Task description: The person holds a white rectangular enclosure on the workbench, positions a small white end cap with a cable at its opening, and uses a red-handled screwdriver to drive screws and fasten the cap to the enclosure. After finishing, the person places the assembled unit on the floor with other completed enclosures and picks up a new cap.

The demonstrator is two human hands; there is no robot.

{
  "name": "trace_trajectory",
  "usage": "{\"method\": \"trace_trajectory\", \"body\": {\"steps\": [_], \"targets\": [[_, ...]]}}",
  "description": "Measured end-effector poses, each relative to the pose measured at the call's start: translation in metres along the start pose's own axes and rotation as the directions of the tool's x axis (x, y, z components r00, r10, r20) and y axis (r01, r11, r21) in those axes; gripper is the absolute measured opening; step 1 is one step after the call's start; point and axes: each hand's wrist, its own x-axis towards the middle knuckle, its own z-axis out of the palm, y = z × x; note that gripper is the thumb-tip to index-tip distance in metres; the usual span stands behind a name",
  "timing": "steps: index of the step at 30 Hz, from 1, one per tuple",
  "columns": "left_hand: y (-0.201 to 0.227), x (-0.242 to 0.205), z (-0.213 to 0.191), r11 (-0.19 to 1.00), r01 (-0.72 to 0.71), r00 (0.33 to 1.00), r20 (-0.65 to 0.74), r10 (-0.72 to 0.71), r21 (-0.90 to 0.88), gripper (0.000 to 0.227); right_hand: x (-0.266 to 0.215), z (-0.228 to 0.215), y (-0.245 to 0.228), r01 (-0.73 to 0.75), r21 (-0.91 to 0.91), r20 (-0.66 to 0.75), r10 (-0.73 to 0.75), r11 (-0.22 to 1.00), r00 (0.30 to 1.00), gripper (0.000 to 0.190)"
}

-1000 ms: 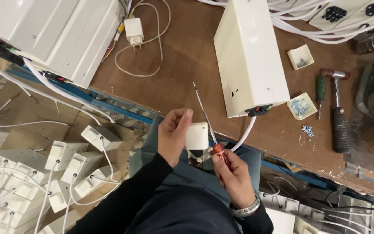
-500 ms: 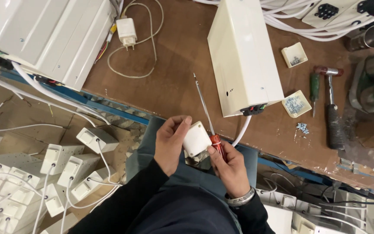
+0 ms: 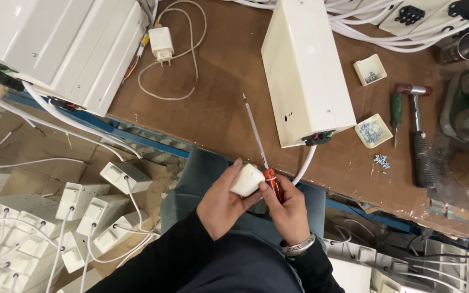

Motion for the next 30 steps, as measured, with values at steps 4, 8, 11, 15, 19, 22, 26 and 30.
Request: {"method": "trace_trajectory", "body": {"steps": [4, 8, 11, 15, 19, 22, 26, 30], "targets": [[-0.002, -0.001, -0.008, 0.975, -0.062, 0.990, 0.139, 0.033, 0.213, 0.039, -0.001, 0.001, 0.001, 0.104, -0.101, -0.030, -0.108, 0.989, 0.994, 0.030], [-0.005, 0.004, -0.016, 0.904, -0.156, 0.976, 0.205, 0.079, 0.398, 0.040, -0.004, 0.000, 0.007, 0.100, -0.151, -0.046, -0.108, 0.983, 0.993, 0.028], [-0.006, 0.004, -0.018, 0.705, -0.333, 0.940, 0.277, 0.198, 0.626, 0.043, -0.003, -0.001, 0.016, 0.082, -0.095, -0.038, -0.086, 0.992, 0.996, 0.030], [-0.002, -0.011, -0.004, 0.626, -0.411, 0.904, 0.385, 0.187, 0.662, 0.054, -0.003, -0.002, 0.024, 0.107, 0.034, -0.003, -0.107, 0.994, 0.994, 0.036], [0.001, -0.010, 0.000, 0.349, -0.605, 0.791, 0.493, 0.362, 0.715, 0.063, -0.005, -0.003, 0.021, 0.126, 0.007, -0.013, -0.126, 0.992, 0.992, 0.033], [0.019, 0.013, -0.015, 0.277, -0.570, 0.785, 0.413, 0.463, 0.774, 0.063, -0.012, -0.006, 0.012, 0.048, -0.167, -0.077, -0.062, 0.985, 0.995, 0.030], [0.064, 0.030, -0.023, 0.833, -0.396, 0.914, 0.081, 0.397, 0.387, 0.049, -0.026, -0.011, 0.003, 0.042, -0.210, -0.091, -0.062, 0.977, 0.994, 0.033], [0.090, 0.030, -0.029, 0.838, -0.446, 0.895, 0.140, 0.424, 0.315, 0.040, -0.038, -0.016, -0.003, 0.086, -0.202, -0.036, -0.096, 0.976, 0.995, 0.033]]}}
